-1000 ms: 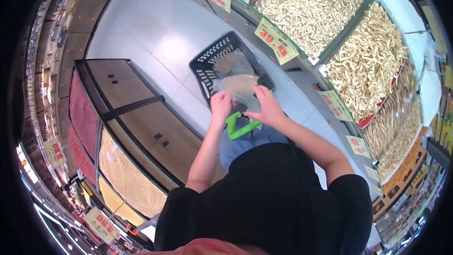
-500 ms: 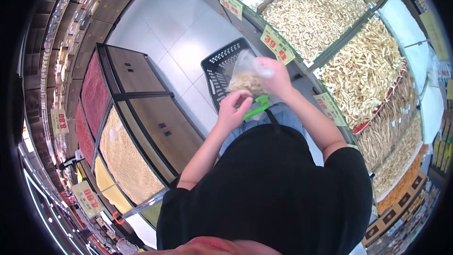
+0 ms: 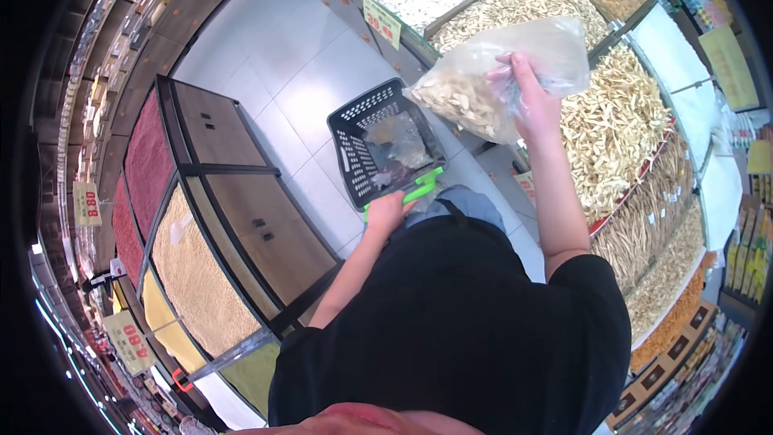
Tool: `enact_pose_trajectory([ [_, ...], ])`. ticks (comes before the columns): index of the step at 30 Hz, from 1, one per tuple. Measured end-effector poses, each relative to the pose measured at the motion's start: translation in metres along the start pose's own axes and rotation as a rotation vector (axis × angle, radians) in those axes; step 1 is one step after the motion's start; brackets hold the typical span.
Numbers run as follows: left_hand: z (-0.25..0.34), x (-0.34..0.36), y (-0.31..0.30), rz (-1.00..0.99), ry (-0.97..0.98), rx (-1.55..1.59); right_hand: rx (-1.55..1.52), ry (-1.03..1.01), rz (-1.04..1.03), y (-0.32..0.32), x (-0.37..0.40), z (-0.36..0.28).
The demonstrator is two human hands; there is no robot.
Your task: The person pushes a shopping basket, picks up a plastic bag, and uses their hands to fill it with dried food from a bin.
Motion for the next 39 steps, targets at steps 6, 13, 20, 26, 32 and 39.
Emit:
enact_pose_trajectory([
  [6,-0.013,-0.027,-0.007,0.035,0.004,-0.047,-0.063,-0.034,0.122,-0.036,0.0,-0.029],
  [13,-0.051,-0.079,-0.014,-0.032,-0.061,-0.096,-0.039,-0.1,0.225,-0.05,0.02,-0.065],
  [20,-0.013,-0.136,-0.09,0.063,0.048,0.541,-0.26,-0.087,0.142,-0.039,0.028,-0.13],
  [26,0.155,-0.161,-0.254,-0.161,0.365,1.983,-0.512,0.157,-0.067,0.027,0.037,-0.147],
  [32,0.164,-0.159,-0.319,0.051,0.414,1.876,-0.524,0.154,0.086,0.054,0.036,-0.146],
  [39,0.153,-0.152,-0.334,0.144,0.351,1.805,-0.571,0.188,0.009,0.059,0.042,-0.136],
])
Point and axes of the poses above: each hand's wrist, its own x-axis away from the middle knuckle, its own y-axis out of the palm, z = x × y, the point moved 7 cm from there along -x, towards the middle knuckle, and after that the axes turned 10 degrees about z, right-handed, at the moved point
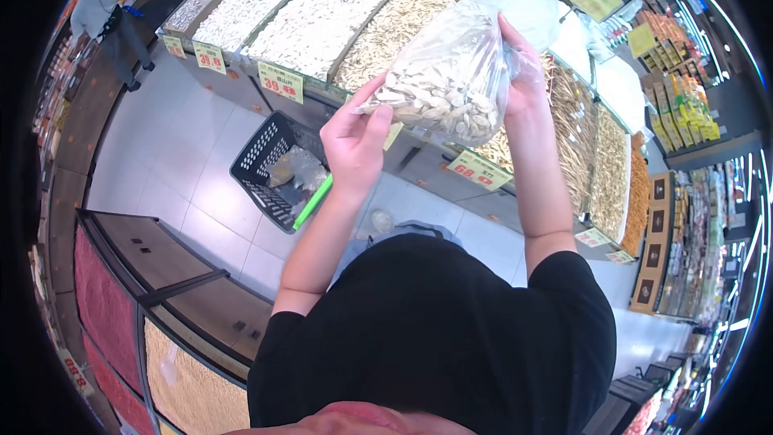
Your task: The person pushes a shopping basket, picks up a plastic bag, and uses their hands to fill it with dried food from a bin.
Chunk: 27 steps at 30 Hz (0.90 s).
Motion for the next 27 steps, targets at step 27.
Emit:
enact_pose_trajectory([
  [27,-0.032,0.036,-0.073,0.134,-0.234,-0.092,-0.028,0.049,0.271,-0.055,-0.002,0.082],
])
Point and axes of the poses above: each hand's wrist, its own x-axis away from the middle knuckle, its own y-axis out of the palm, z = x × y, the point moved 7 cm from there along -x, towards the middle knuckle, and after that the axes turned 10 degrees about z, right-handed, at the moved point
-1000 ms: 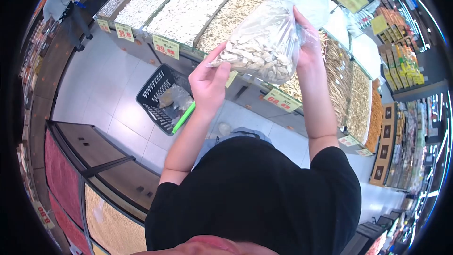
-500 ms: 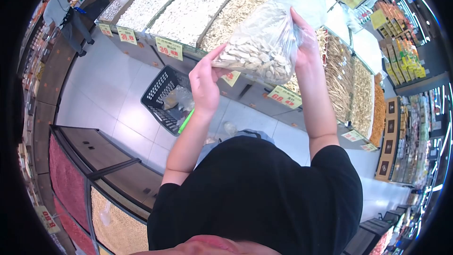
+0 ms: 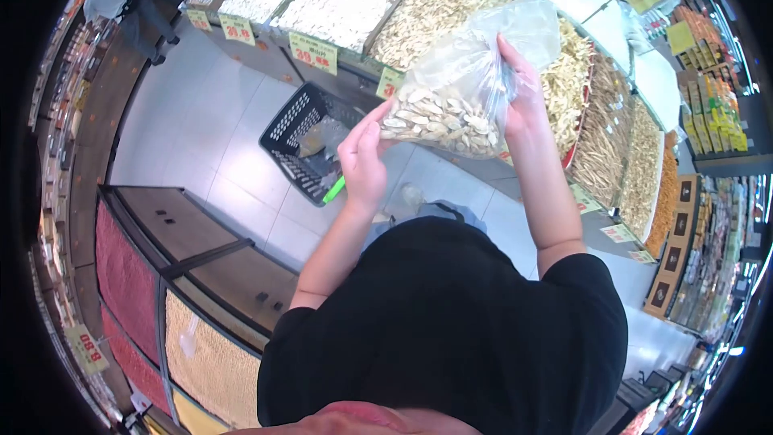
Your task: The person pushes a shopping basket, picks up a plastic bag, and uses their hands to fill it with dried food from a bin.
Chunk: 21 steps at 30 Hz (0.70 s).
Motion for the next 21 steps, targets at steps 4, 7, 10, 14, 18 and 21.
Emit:
enact_pose_trajectory([
  [4,-0.02,0.018,-0.019,0.042,-0.116,-0.041,0.01,0.141,0.063,-0.008,0.01,0.04],
  [7,-0.035,0.027,-0.036,0.067,-0.154,-0.076,-0.004,0.158,0.061,-0.036,-0.006,0.055],
  [10,-0.039,0.028,-0.042,0.052,-0.091,-0.135,-0.03,0.199,0.05,-0.054,-0.018,0.065],
  [14,-0.043,0.022,-0.048,-0.013,-0.024,-0.115,-0.057,0.216,0.063,-0.057,-0.024,0.079],
  [18,-0.047,0.016,-0.036,-0.012,-0.033,-0.183,-0.135,0.275,-0.025,-0.063,-0.029,0.082],
  [21,-0.053,-0.004,-0.036,-0.034,0.052,-0.32,-0.149,0.249,0.018,-0.078,-0.047,0.079],
])
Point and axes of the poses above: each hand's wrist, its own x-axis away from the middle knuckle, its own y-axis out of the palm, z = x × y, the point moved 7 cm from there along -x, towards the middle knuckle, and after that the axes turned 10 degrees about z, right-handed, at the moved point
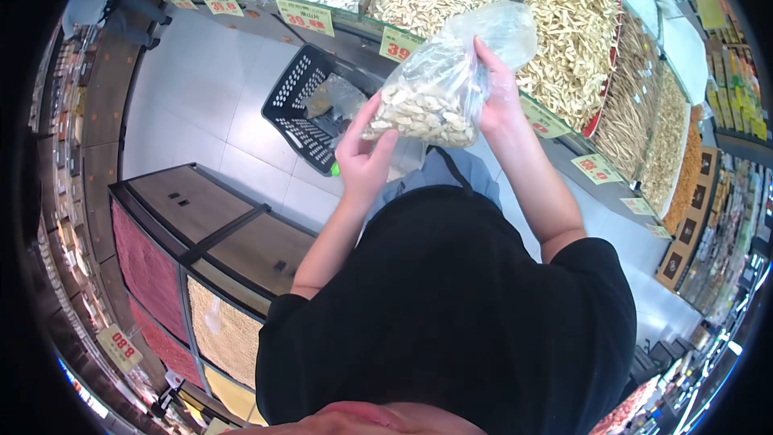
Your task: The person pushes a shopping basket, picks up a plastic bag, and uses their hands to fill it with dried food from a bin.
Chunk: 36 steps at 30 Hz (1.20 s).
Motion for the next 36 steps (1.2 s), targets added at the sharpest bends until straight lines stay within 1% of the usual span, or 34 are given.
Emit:
enact_pose_trajectory([
  [2,0.008,-0.012,0.008,-0.043,0.16,-0.181,0.006,-0.017,0.073,-0.006,-0.009,-0.009],
  [5,0.003,-0.036,0.019,-0.035,0.128,-0.148,0.02,-0.002,0.125,0.004,-0.026,-0.021],
  [7,-0.004,-0.052,0.021,-0.007,0.163,-0.234,0.018,0.021,0.121,0.018,-0.038,-0.029],
  [10,-0.021,-0.083,0.04,0.022,0.189,-0.317,0.019,-0.066,0.215,0.004,-0.072,-0.064],
  [13,-0.032,-0.114,0.062,-0.014,0.197,-0.333,-0.043,-0.089,0.197,0.002,-0.096,-0.099],
  [16,-0.058,-0.145,0.087,-0.007,0.1,-0.199,-0.083,-0.124,0.276,0.0,-0.112,-0.13],
  [19,-0.08,-0.167,0.112,-0.023,0.085,-0.069,-0.086,-0.139,0.229,-0.01,-0.128,-0.161],
  [20,-0.083,-0.173,0.12,-0.013,0.043,-0.021,-0.105,-0.15,0.259,-0.01,-0.128,-0.168],
  [22,-0.088,-0.187,0.133,-0.047,0.03,-0.088,-0.141,-0.185,0.307,-0.005,-0.132,-0.186],
  [25,-0.091,-0.205,0.149,-0.065,0.043,-0.176,-0.19,-0.207,0.292,-0.01,-0.142,-0.203],
  [27,-0.095,-0.216,0.155,-0.09,0.052,-0.21,-0.223,-0.204,0.32,-0.009,-0.145,-0.211],
  [28,-0.095,-0.222,0.159,-0.074,0.062,-0.212,-0.241,-0.201,0.337,-0.009,-0.146,-0.213],
  [31,-0.105,-0.238,0.164,-0.129,0.114,-0.226,-0.277,-0.171,0.325,-0.021,-0.157,-0.217],
  [32,-0.11,-0.242,0.165,-0.129,0.12,-0.223,-0.269,-0.189,0.361,-0.021,-0.158,-0.219],
  [34,-0.119,-0.25,0.167,-0.133,0.055,-0.174,-0.245,-0.222,0.436,-0.017,-0.16,-0.221],
  [36,-0.129,-0.255,0.162,-0.149,-0.015,-0.154,-0.241,-0.218,0.458,-0.026,-0.169,-0.218],
])
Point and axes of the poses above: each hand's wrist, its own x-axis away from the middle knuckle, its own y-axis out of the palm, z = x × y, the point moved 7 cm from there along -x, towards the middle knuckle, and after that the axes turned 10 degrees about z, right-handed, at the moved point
